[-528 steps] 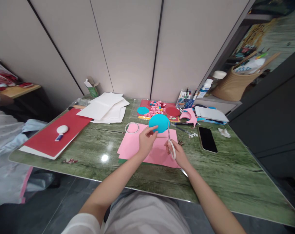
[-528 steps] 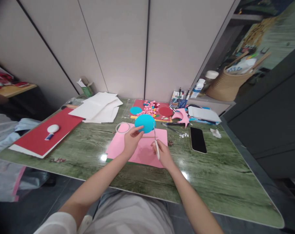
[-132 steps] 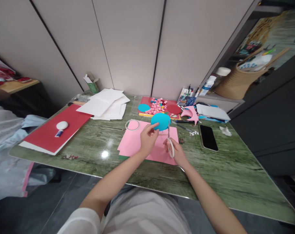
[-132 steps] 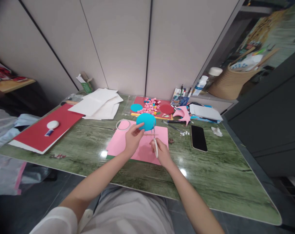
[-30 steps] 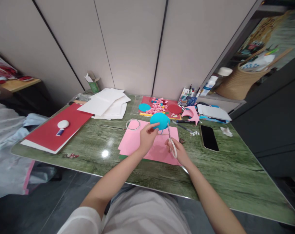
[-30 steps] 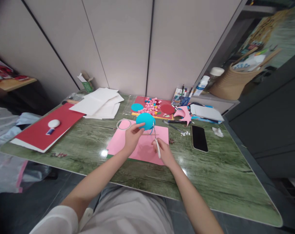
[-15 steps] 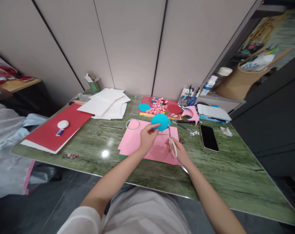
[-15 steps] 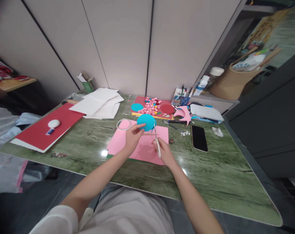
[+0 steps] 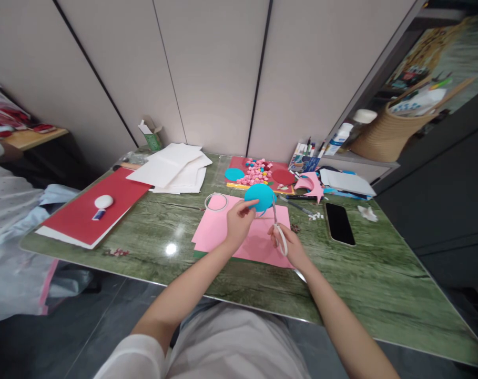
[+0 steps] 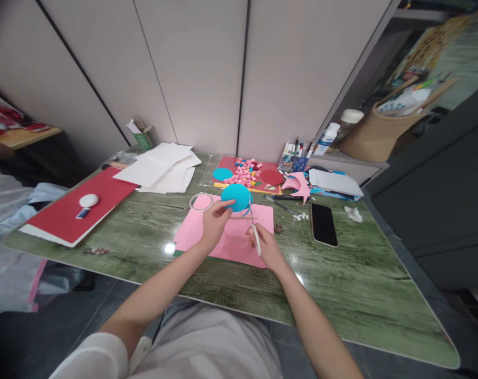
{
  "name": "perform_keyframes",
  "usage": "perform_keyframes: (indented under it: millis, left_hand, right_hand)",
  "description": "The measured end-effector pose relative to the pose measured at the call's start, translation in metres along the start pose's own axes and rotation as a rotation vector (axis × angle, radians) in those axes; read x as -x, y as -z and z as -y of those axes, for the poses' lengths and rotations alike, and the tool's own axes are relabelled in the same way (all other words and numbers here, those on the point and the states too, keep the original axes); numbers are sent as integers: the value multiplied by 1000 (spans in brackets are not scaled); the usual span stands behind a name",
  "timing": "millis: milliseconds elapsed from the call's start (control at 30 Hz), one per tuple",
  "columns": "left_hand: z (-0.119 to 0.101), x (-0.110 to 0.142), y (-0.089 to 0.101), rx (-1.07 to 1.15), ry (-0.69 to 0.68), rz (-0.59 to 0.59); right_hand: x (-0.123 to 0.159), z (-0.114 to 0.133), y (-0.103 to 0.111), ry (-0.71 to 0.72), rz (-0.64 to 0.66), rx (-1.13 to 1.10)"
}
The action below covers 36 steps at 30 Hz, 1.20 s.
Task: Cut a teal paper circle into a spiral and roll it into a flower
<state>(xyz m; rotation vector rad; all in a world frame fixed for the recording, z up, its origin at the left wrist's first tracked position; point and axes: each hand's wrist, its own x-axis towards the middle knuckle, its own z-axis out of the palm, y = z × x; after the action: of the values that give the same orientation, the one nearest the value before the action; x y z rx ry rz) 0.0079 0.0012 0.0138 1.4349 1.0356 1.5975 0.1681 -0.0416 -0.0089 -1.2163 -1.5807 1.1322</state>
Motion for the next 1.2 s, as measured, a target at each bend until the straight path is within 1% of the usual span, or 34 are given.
perform_keyframes:
  millis: [200,333,467,533,600,767,1033,1200]
  left_hand:
    - [-1,-2,2,-9,3,-2]
    - [3,-3,2,12,34,8]
    - [3,-5,3,59,40,-39]
    - [3,-6,3,79,41,-65]
    - [3,-7,3,99,49,-79]
    - [5,-5,2,93,70,-76]
    - [6,0,-3,41,53,-16]
    - [7,1,-3,39,62,-1]
  right_hand:
    - [0,3,1,-7,16,7]
    - [0,5,3,-17,19,29]
    - [1,9,4,-53,66,66]
    - [1,11,5,-45,82,76]
    - [1,12,5,-19,66,95]
    - [1,8,7,31,-38,146]
    - [-1,11,3,9,-58,115]
    - [-1,6,5,11,-59,96]
